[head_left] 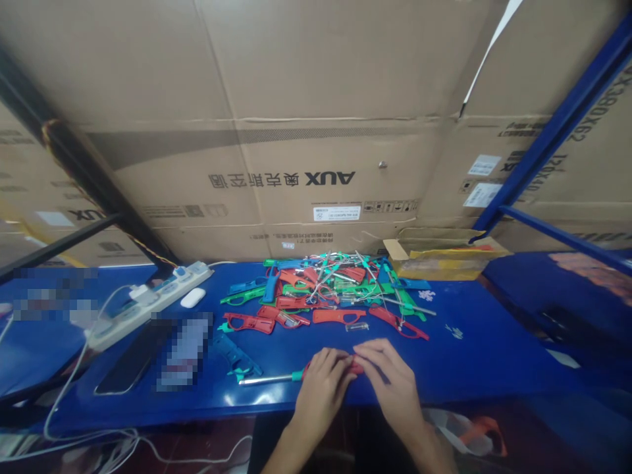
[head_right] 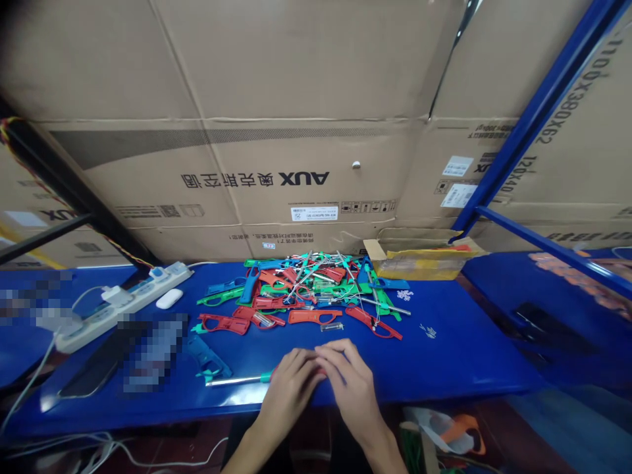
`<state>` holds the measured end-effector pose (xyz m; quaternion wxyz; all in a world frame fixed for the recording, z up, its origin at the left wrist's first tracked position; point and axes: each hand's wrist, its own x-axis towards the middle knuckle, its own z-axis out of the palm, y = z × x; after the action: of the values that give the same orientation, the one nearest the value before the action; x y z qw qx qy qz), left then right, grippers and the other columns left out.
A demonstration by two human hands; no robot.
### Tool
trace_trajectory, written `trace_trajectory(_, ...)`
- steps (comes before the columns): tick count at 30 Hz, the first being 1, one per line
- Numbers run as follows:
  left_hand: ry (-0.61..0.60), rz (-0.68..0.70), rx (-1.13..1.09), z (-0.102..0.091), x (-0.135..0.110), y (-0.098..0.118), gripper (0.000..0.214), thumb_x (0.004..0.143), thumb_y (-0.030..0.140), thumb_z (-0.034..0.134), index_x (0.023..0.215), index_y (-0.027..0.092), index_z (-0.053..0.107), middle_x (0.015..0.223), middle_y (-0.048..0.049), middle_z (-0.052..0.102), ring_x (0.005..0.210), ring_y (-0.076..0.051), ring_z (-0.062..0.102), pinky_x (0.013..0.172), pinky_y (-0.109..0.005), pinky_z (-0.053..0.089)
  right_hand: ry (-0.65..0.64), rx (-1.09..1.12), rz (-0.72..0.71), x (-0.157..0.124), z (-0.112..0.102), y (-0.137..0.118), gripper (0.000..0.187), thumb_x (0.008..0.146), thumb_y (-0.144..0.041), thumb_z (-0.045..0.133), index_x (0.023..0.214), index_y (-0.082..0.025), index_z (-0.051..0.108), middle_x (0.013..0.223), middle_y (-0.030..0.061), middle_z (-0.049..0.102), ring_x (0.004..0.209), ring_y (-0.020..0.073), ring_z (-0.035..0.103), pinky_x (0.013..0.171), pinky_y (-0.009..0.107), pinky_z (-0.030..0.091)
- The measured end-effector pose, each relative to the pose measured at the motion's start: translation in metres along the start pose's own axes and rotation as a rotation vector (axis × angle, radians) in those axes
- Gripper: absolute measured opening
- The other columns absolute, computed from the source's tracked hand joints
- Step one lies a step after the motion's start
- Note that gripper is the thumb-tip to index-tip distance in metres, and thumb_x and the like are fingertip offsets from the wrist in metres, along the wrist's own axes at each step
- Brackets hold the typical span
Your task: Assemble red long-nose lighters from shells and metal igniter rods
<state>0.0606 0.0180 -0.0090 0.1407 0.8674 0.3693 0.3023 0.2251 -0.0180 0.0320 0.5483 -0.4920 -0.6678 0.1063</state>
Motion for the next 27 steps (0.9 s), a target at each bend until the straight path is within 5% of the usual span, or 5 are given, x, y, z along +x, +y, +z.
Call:
trace_trajectory(9,-0.028,0.032,0.000,-0.004,0.000,0.001,0.020,0.100,0.025,0.062,0.119,0.020,0.065,0.112,-0.0070,0.069,0.100,-0.024,0.063,0.085,-0.038,0.049,-0.099,-0.147,-0.020,-0.012,-0.016,0.000,0.030,0.102,-0.017,0.053,0.125,-0.029,0.068,0.117,0.0027,0.074,0.111,0.0184,0.070,0.100,0.031,0.057)
trace_trajectory(18,-0.017,0.059,0.024,-0.006,0.001,0.001,0.024,0.098,0.022,0.065,0.121,0.021,0.065,0.114,-0.0054,0.071,0.104,-0.023,0.064,0.096,-0.043,0.047,-0.029,-0.215,0.056,-0.010,-0.032,0.000,0.028,0.100,-0.020,0.057,0.125,-0.029,0.067,0.115,0.0009,0.077,0.106,0.0184,0.073,0.095,0.031,0.061)
trace_trajectory(27,-0.070,0.050,0.045,-0.006,0.003,0.003,0.024,0.100,0.025,0.060,0.124,0.023,0.064,0.119,-0.0059,0.070,0.106,-0.025,0.062,0.096,-0.046,0.047,0.069,-0.167,0.025,-0.009,-0.025,-0.015,0.036,0.100,-0.015,0.053,0.135,-0.025,0.059,0.112,0.0060,0.076,0.100,0.0209,0.074,0.087,0.036,0.060)
